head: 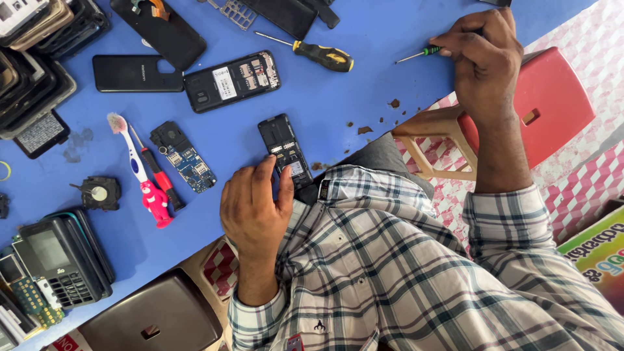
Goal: The person uses a screwdriver to remove screws from the back of a mobile phone. They then use a toothbrush to clean the internal components and the back cover. The person handles multiple phone parts and tools on a blue workbench.
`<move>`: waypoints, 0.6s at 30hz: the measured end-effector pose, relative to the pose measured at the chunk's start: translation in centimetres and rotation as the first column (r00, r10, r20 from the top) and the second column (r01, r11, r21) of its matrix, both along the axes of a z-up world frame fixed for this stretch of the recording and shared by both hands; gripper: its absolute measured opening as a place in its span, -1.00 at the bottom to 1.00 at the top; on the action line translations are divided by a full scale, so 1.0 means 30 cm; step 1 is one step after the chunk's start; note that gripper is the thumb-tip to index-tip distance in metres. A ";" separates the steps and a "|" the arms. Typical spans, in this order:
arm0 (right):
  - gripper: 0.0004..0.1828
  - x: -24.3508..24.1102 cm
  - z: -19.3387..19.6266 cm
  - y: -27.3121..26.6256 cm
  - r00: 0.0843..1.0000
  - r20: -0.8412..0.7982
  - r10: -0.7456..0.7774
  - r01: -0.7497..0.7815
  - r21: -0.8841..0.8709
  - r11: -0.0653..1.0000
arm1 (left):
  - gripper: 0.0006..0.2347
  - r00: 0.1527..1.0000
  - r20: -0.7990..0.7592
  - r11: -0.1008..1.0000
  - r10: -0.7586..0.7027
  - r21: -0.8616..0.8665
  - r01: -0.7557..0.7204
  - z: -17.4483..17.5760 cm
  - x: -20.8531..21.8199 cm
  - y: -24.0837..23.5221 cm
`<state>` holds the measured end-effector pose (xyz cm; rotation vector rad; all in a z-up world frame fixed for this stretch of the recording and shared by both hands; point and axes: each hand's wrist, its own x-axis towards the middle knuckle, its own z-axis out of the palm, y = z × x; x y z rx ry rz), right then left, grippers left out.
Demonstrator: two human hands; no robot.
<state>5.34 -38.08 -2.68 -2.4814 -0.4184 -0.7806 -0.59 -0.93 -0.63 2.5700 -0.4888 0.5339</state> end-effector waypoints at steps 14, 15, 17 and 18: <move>-0.58 -0.003 -0.009 -0.005 1.000 -0.007 -0.015 0.015 -0.003 1.000 | -0.79 1.000 0.000 0.999 -0.014 -0.049 0.014 -0.013 0.004 0.004; -0.58 -0.005 -0.004 -0.001 1.000 -0.008 -0.018 0.018 -0.004 1.000 | -0.78 1.000 -0.003 0.998 -0.019 -0.062 0.018 -0.013 0.004 0.005; -0.59 -0.009 0.008 0.014 1.000 -0.006 -0.012 0.012 -0.008 1.000 | -0.79 1.000 -0.013 0.997 -0.015 -0.082 0.014 -0.010 0.002 0.006; -0.59 -0.009 0.016 0.025 1.000 -0.008 -0.003 0.003 -0.005 1.000 | -0.79 1.000 -0.018 0.996 -0.011 -0.090 0.009 -0.007 0.001 0.006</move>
